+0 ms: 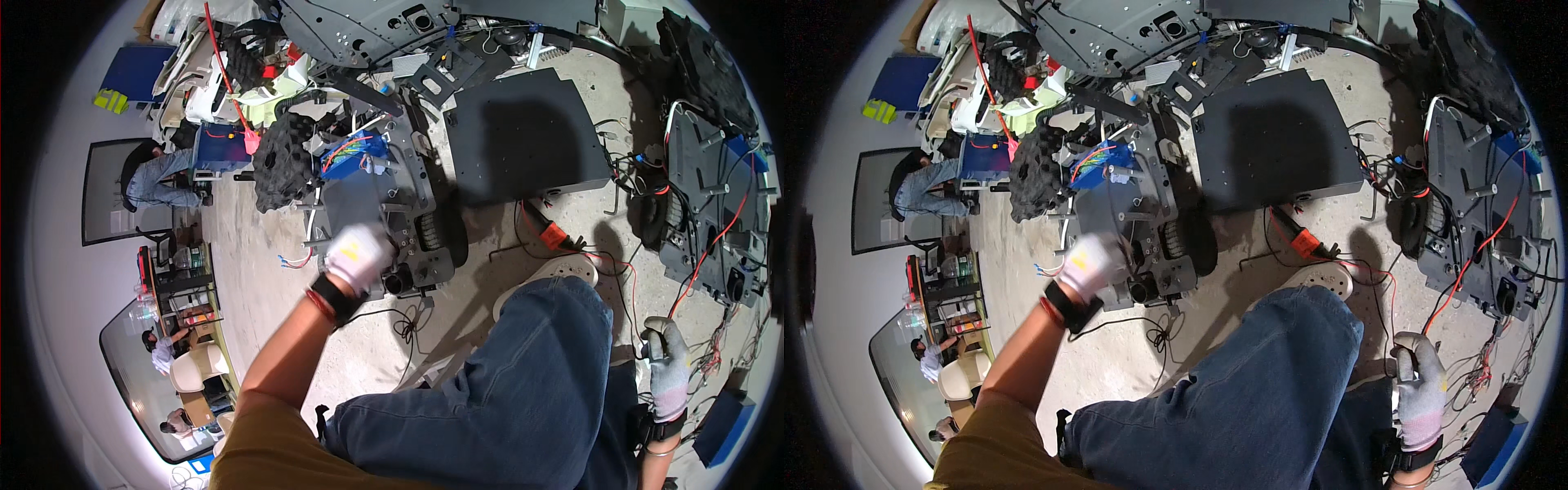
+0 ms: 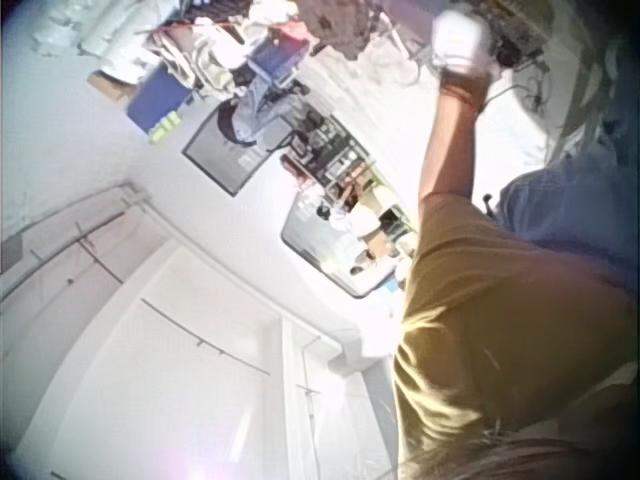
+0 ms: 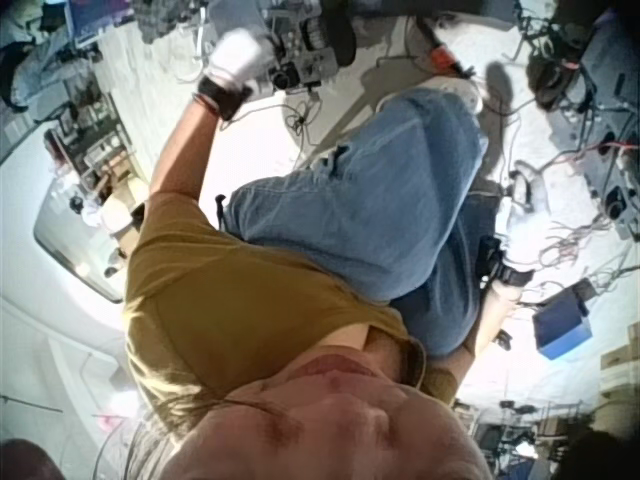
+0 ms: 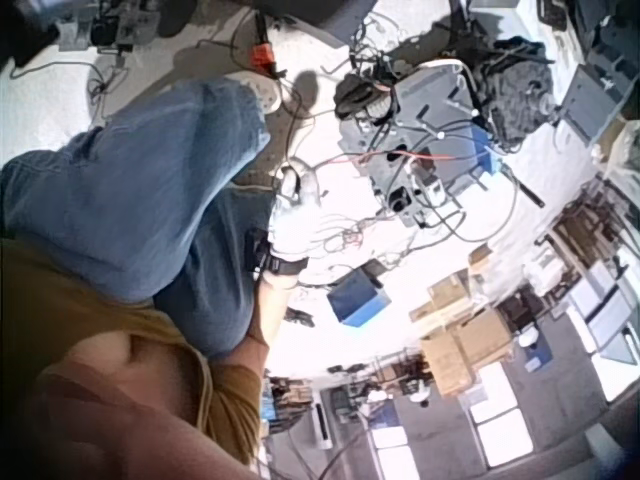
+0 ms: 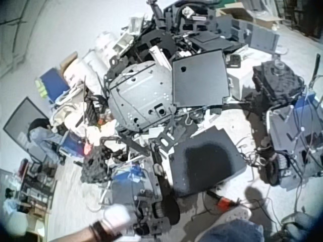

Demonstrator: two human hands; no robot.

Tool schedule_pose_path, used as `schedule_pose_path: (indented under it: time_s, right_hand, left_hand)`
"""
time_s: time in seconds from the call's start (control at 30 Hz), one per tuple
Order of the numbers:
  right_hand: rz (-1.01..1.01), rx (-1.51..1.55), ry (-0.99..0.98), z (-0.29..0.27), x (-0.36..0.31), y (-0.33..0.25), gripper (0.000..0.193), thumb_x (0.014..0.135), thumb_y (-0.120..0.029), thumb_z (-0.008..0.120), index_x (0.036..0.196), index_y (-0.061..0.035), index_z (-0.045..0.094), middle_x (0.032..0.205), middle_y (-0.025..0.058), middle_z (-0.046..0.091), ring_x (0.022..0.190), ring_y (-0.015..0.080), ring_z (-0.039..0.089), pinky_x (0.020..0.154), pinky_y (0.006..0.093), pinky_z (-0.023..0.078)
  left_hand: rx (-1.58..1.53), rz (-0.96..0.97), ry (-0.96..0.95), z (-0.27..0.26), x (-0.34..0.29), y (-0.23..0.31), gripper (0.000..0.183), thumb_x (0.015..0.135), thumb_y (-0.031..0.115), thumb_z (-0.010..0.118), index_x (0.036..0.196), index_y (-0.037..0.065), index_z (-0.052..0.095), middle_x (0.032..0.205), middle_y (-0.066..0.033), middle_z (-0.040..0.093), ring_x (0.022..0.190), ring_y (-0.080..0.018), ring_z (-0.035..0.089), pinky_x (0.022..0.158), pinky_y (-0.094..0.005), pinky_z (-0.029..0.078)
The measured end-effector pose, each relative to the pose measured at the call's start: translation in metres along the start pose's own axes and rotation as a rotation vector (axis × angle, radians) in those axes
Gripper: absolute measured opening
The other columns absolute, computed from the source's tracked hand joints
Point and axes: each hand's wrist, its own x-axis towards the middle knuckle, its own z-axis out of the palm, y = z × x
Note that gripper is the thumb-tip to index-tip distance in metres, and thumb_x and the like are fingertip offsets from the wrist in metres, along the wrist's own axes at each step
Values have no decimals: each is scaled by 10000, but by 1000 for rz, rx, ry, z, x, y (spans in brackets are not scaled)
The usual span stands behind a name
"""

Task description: Wiring and securing electronic components on a robotic chassis using tools and zip ties.

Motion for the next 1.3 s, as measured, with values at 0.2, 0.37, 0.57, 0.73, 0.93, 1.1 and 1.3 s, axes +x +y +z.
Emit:
schedule_pose_path:
  time_s: [0.2, 0.37, 0.57, 0.73, 0.93, 1.1, 1.3]
  right_hand:
    - [-14, -72, 17, -1, 11, 16, 141, 976, -35, 525, 1081, -26, 619, 855, -5, 600, 717, 62, 502, 650, 212, 429]
    - [-73, -173, 42, -5, 9, 18, 152, 971, -23, 522, 1081, -27, 626, 854, 8, 606, 716, 64, 522, 653, 220, 446]
    - [138, -28, 139, -13, 3, 2, 120, 956, -26, 548, 1039, -16, 634, 870, 36, 638, 721, 81, 560, 668, 234, 466]
    - [-108, 3, 114, -14, -7, -8, 132, 925, -56, 589, 1035, -8, 644, 925, 53, 654, 798, 123, 618, 719, 268, 499]
    - [-739, -174, 83, 4, -9, -54, 183, 820, -170, 633, 970, -66, 616, 856, 81, 605, 824, 290, 629, 718, 394, 518]
    - [-707, -208, -85, 11, -11, -50, 172, 812, -172, 592, 947, -70, 615, 858, 114, 635, 870, 312, 649, 741, 399, 524]
    - [-676, -244, -147, -33, -21, 32, 248, 831, -201, 599, 1052, -95, 636, 959, 111, 632, 938, 302, 627, 803, 412, 516]
  left_hand:
    - [13, -654, 187, 19, 69, -164, 528, 742, 247, 764, 1200, 57, 581, 1075, -179, 664, 1069, -310, 634, 915, -367, 513]
    - [-255, -740, 145, 63, 90, -186, 455, 816, 259, 701, 1231, 121, 574, 1053, -172, 680, 986, -301, 653, 863, -381, 495]
    - [-1321, -1048, 799, 43, 16, -195, 213, 961, 267, 570, 980, 70, 651, 613, 3, 546, 463, -98, 458, 412, -277, 381]
    - [-761, -806, 699, -62, 7, -121, 216, 970, 222, 589, 1078, 49, 660, 797, -4, 604, 667, -36, 458, 597, -197, 388]
    - [-1250, 197, -4, -150, 140, 124, 364, 1011, 239, 483, 1254, -17, 570, 1016, -104, 685, 907, -146, 637, 809, -257, 492]
    - [-1780, 221, -807, -162, 290, 302, 543, 1033, 391, 421, 1338, -57, 451, 1251, -187, 587, 1139, -287, 578, 973, -370, 469]
    - [-1929, 508, -845, -201, 373, 348, 444, 1050, 254, 419, 1349, -73, 406, 716, 36, 398, 510, -50, 361, 460, -206, 332]
